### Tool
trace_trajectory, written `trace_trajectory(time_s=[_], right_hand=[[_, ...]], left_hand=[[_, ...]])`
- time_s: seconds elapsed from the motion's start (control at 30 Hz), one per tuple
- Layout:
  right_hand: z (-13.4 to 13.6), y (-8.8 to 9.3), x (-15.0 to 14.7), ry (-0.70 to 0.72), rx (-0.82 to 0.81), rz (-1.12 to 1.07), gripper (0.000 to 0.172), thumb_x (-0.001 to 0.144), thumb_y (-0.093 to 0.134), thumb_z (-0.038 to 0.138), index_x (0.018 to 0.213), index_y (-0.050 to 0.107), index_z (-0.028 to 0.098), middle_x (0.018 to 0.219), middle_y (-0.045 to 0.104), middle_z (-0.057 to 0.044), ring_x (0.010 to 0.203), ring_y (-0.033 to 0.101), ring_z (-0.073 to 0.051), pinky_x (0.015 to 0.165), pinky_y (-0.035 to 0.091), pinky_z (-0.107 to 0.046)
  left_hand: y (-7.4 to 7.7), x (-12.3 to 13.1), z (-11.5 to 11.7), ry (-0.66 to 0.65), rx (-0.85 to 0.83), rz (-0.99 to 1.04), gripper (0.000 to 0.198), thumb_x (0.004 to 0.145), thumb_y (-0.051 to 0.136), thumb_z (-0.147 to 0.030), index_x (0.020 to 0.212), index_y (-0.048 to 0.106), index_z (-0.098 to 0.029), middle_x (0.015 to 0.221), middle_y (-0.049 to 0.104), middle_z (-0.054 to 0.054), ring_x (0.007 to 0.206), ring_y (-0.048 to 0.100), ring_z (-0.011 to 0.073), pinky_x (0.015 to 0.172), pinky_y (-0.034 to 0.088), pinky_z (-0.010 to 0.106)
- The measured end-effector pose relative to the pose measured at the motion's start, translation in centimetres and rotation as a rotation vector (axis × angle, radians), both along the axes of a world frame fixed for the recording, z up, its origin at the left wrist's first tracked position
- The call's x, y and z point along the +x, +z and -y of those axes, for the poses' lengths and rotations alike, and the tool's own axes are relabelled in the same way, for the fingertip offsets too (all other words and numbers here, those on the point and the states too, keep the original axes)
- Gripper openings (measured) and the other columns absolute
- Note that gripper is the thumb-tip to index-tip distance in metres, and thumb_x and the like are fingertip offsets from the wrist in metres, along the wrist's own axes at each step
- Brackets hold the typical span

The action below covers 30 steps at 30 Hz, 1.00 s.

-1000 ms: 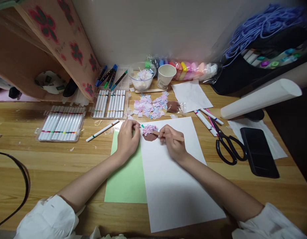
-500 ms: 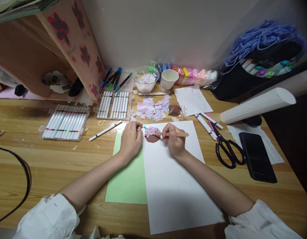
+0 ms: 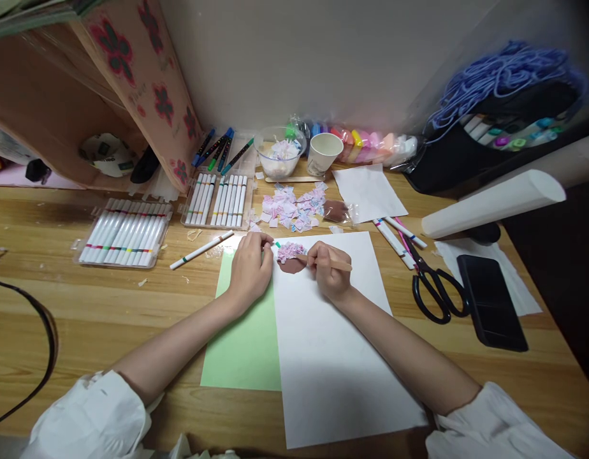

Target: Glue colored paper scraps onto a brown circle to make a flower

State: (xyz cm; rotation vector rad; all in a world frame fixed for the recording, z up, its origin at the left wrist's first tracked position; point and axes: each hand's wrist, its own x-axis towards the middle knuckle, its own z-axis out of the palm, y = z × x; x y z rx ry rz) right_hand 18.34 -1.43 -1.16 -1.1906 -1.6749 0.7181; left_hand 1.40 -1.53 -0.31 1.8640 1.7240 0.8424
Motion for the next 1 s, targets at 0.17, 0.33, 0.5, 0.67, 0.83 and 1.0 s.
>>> trace_trajectory(time_s=[0.17,0.33,0.5,0.67,0.83,1.0], right_hand=[[-0.4,-0.1,0.0,0.089,0.083,0.096,0.051,0.096,0.021,0.047,0.057,0.043,0.024,0.05,0.046,-0.002,0.05,0.047,-0.016,0.054,0.039,-0.032],[-0.8,0.3,-0.4,0.091,0.02,0.125,0.049,0.095,0.023,0.05,0.058,0.041,0.024,0.053,0.048,-0.002,0.052,0.05,-0.017,0.053,0.037,-0.031],[-0.7,1.2,-0.5,0.014,-0.116,-0.051,0.047,0.095,0.029,0.05,0.059,0.044,0.023,0.046,0.041,0.002,0.043,0.043,-0.013,0.049,0.036,-0.028],[0.5,1.2,1.5,-0.117,-0.118,-0.268,0.05,0.095,0.03,0.048,0.057,0.048,0.021,0.045,0.045,0.002,0.04,0.041,-0.012,0.045,0.033,-0.028],[1.6,-0.6,3.4,-0.106,-0.138,-0.386,0.052,0.095,0.029,0.047,0.056,0.049,0.02,0.044,0.044,0.002,0.038,0.037,-0.011,0.041,0.026,-0.027],[1.7,-1.5,3.3,-0.051,-0.13,-0.392,0.052,0.095,0.029,0.047,0.056,0.05,0.02,0.046,0.045,0.001,0.042,0.039,-0.011,0.043,0.028,-0.027]], left_hand=[[0.0,-0.1,0.0,0.002,0.001,0.001,0.012,0.088,0.037,-0.016,0.089,0.049,-0.02,0.093,0.059,0.006,0.091,0.052,0.0213,0.08,0.041,0.036],[-0.2,0.0,-0.1,-0.001,0.005,0.004,0.012,0.088,0.037,-0.016,0.089,0.049,-0.021,0.093,0.059,0.006,0.092,0.053,0.0215,0.08,0.041,0.036],[-0.1,-0.1,0.1,0.004,0.003,0.025,0.012,0.088,0.038,-0.016,0.089,0.049,-0.021,0.093,0.059,0.005,0.092,0.053,0.0208,0.081,0.041,0.035],[0.4,-1.0,-0.9,-0.012,0.006,0.043,0.011,0.09,0.039,-0.02,0.09,0.05,-0.02,0.092,0.059,0.004,0.086,0.054,0.0188,0.074,0.042,0.032],[1.4,-1.3,-4.1,-0.068,0.063,-0.204,0.012,0.089,0.046,-0.025,0.091,0.056,-0.019,0.088,0.059,0.006,0.087,0.054,0.0215,0.074,0.041,0.033],[1.7,-0.1,-6.2,-0.135,0.028,-0.354,0.011,0.085,0.054,-0.028,0.086,0.06,-0.02,0.086,0.061,0.005,0.087,0.054,0.0213,0.069,0.039,0.031]])
